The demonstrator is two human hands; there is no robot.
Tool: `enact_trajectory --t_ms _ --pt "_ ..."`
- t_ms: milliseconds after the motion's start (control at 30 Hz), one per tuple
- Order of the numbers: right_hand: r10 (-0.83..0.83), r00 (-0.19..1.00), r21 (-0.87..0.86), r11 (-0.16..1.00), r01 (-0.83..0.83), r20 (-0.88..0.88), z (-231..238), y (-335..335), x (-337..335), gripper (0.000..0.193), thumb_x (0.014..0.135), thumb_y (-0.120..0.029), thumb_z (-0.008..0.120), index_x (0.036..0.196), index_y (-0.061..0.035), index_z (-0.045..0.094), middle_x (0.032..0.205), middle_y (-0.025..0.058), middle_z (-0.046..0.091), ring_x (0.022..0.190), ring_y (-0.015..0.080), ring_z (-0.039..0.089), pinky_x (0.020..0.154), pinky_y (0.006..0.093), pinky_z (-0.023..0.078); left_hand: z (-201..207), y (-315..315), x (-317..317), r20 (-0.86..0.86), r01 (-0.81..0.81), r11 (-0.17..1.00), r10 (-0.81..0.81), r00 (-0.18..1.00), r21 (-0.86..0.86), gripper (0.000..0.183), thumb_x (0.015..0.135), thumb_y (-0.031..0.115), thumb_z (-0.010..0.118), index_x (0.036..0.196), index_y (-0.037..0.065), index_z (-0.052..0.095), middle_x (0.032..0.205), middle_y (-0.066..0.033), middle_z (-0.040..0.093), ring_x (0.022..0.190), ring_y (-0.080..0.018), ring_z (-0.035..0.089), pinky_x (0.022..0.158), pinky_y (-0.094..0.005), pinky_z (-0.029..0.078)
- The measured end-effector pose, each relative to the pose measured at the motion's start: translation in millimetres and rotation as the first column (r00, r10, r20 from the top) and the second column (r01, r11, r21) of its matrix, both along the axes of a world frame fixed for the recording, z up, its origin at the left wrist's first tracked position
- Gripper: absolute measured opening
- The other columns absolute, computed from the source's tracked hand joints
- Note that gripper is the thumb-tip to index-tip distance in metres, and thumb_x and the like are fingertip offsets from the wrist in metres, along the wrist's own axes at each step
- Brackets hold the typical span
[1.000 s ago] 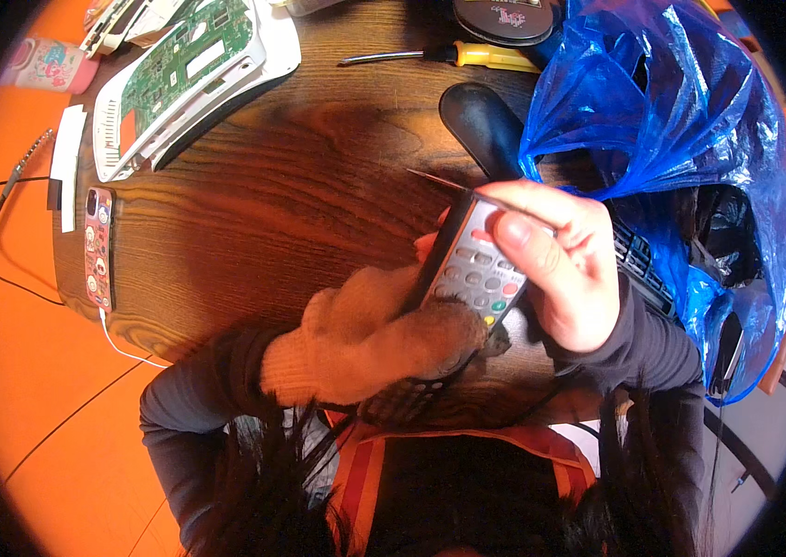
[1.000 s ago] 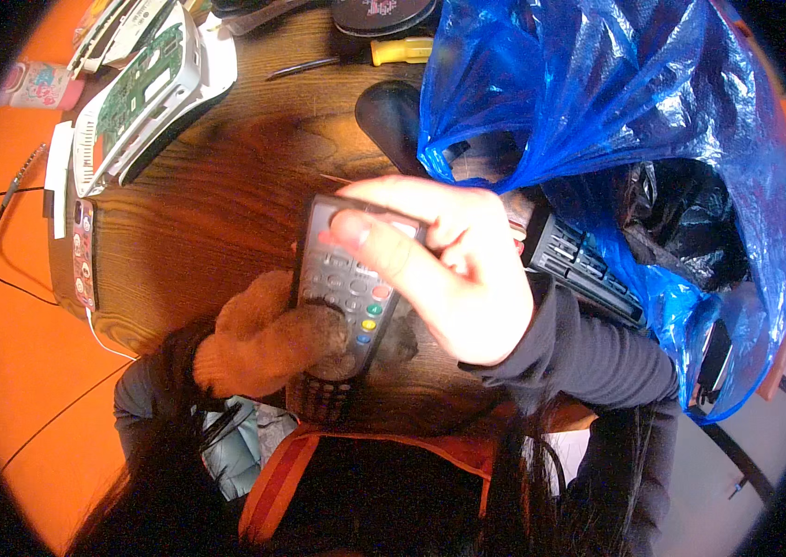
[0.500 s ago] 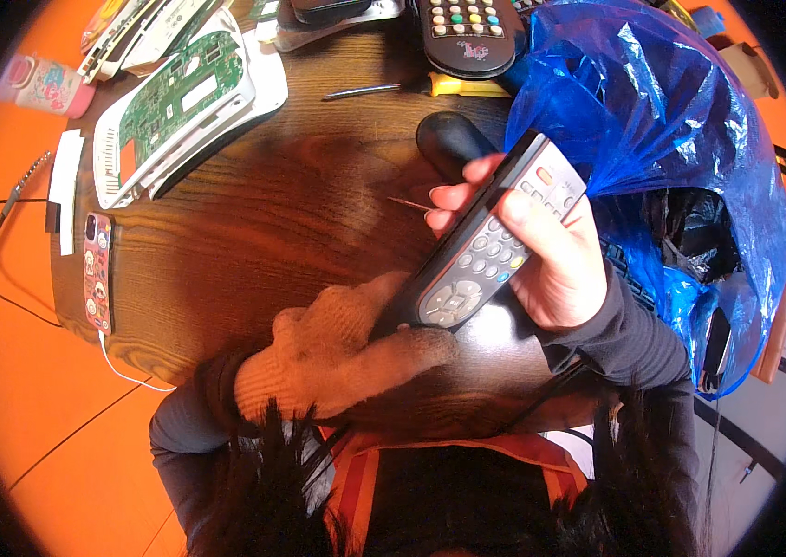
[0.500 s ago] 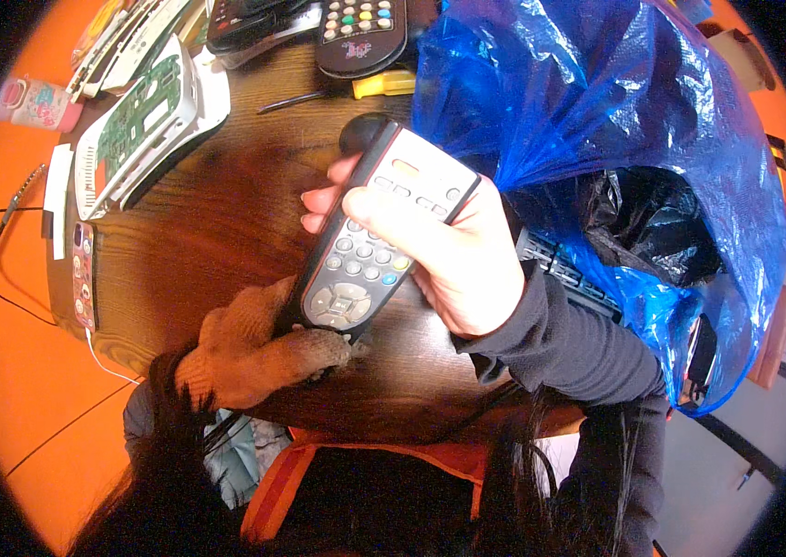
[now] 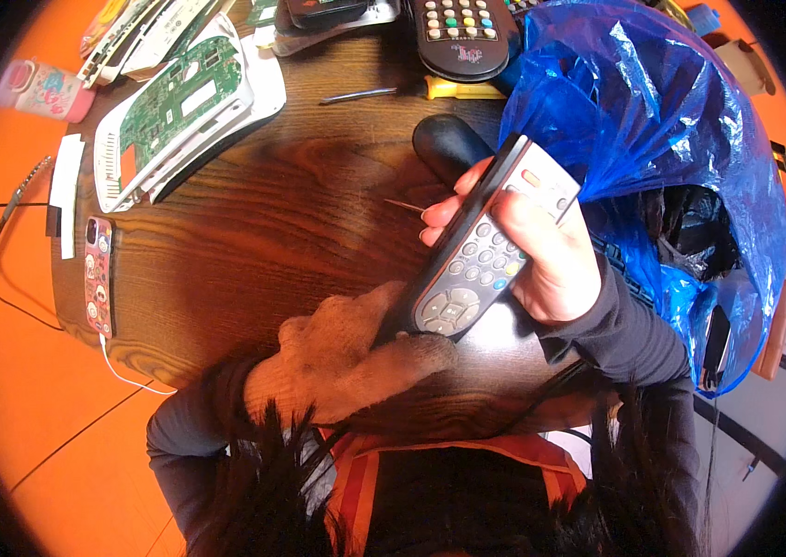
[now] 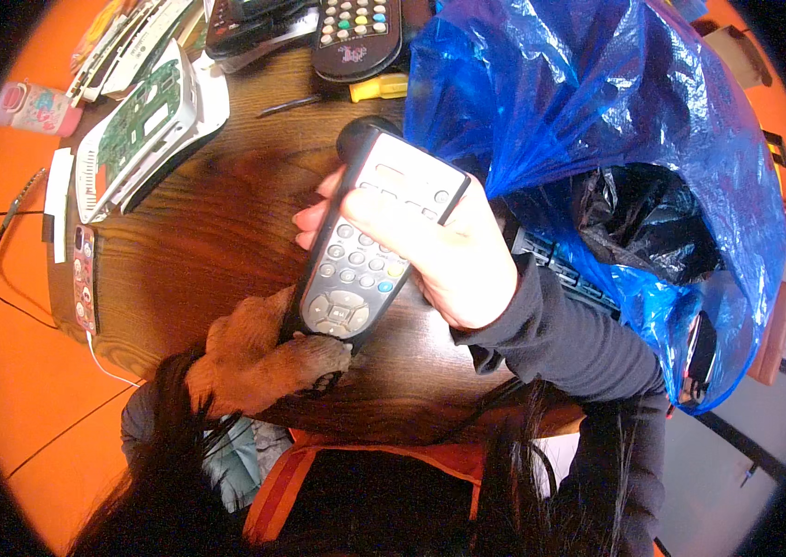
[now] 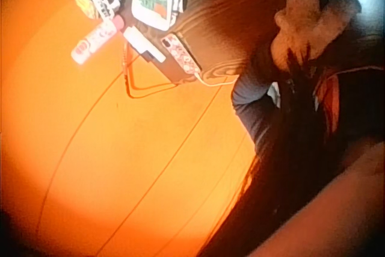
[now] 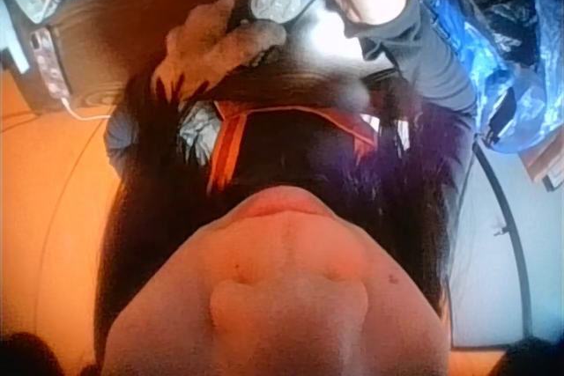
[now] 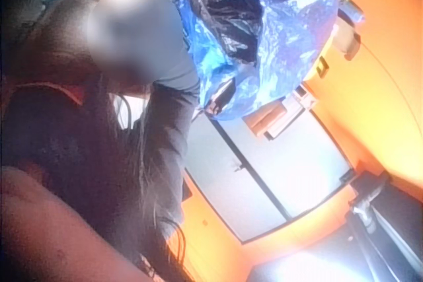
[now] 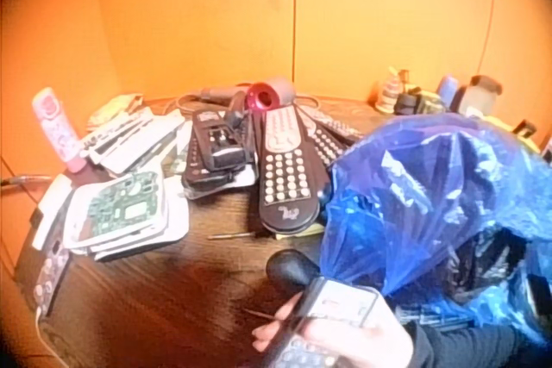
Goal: The person disassembles a black remote control using a screwdriver, removes the battery cover and internal circuit board, then reassembles it. They repeat the process with a second remote control, removing screws, opening the case, and inspecting the interior.
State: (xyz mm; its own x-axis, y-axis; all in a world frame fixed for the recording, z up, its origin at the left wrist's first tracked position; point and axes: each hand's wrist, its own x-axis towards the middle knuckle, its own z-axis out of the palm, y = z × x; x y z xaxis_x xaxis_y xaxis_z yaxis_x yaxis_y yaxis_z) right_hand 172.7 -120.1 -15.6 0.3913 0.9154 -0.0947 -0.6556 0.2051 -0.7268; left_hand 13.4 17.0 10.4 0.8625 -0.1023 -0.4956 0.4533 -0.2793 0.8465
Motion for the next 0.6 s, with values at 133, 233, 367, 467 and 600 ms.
enact_trajectory --t_ms 133,233,367,467,600 --pt "0.135 0.985 0.178 0.972 -0.154 0.111 -7 3 -1 0.050 0.087 0.000 0.061 0.134 0.0028 0.043 0.129 0.0118 0.055 0.113 0.0175 0.055 0.098 0.0318 0.043 -11 -1 -1 -0.023 -0.277 0.889 0.289 0.957 -0.364 0.037 0.087 0.031 0.058 0.117 0.009 0.056 0.081 -0.0102 0.061 0.077 -0.0211 0.062 0.069 -0.0331 0.048" --pt "0.076 0.976 0.189 0.975 -0.116 0.202 -8 1 -7 0.044 0.089 0.007 0.054 0.132 0.0027 0.045 0.124 0.0100 0.058 0.111 0.0141 0.055 0.095 0.0281 0.043 -11 -4 -1 -0.118 -0.460 0.798 0.452 0.884 -0.388 0.039 0.085 0.031 0.059 0.115 0.006 0.057 0.079 -0.0060 0.060 0.072 -0.0146 0.057 0.066 -0.0281 0.045" --pt "0.100 0.938 0.050 0.991 -0.123 0.333 -4 -3 -8 0.036 0.091 0.005 0.053 0.127 0.0033 0.050 0.117 0.0072 0.061 0.105 0.0111 0.057 0.092 0.0262 0.045 -7 -6 0 -0.123 -0.439 0.843 0.422 0.898 -0.311 0.041 0.084 0.036 0.059 0.112 0.007 0.058 0.077 -0.0044 0.059 0.072 -0.0145 0.057 0.069 -0.0283 0.044" --pt "0.090 0.943 0.036 0.994 -0.107 0.321 -1 -6 -9 0.031 0.092 0.003 0.053 0.123 0.0039 0.053 0.114 0.0062 0.063 0.102 0.0098 0.057 0.090 0.0253 0.045 -3 -4 -1 -0.133 -0.377 0.905 0.357 0.925 -0.195 0.042 0.083 0.039 0.059 0.111 0.008 0.059 0.076 -0.0045 0.060 0.073 -0.0161 0.058 0.070 -0.0302 0.045" --pt "0.065 0.948 -0.021 0.998 -0.062 0.311 -1 -7 -12 0.029 0.092 0.003 0.054 0.121 0.0043 0.055 0.112 0.0063 0.064 0.101 0.0097 0.057 0.089 0.0251 0.045 -5 -1 -2 -0.143 -0.348 0.928 0.330 0.933 -0.135 0.041 0.082 0.041 0.059 0.109 0.009 0.061 0.080 -0.0061 0.061 0.076 -0.0176 0.059 0.072 -0.0315 0.045"
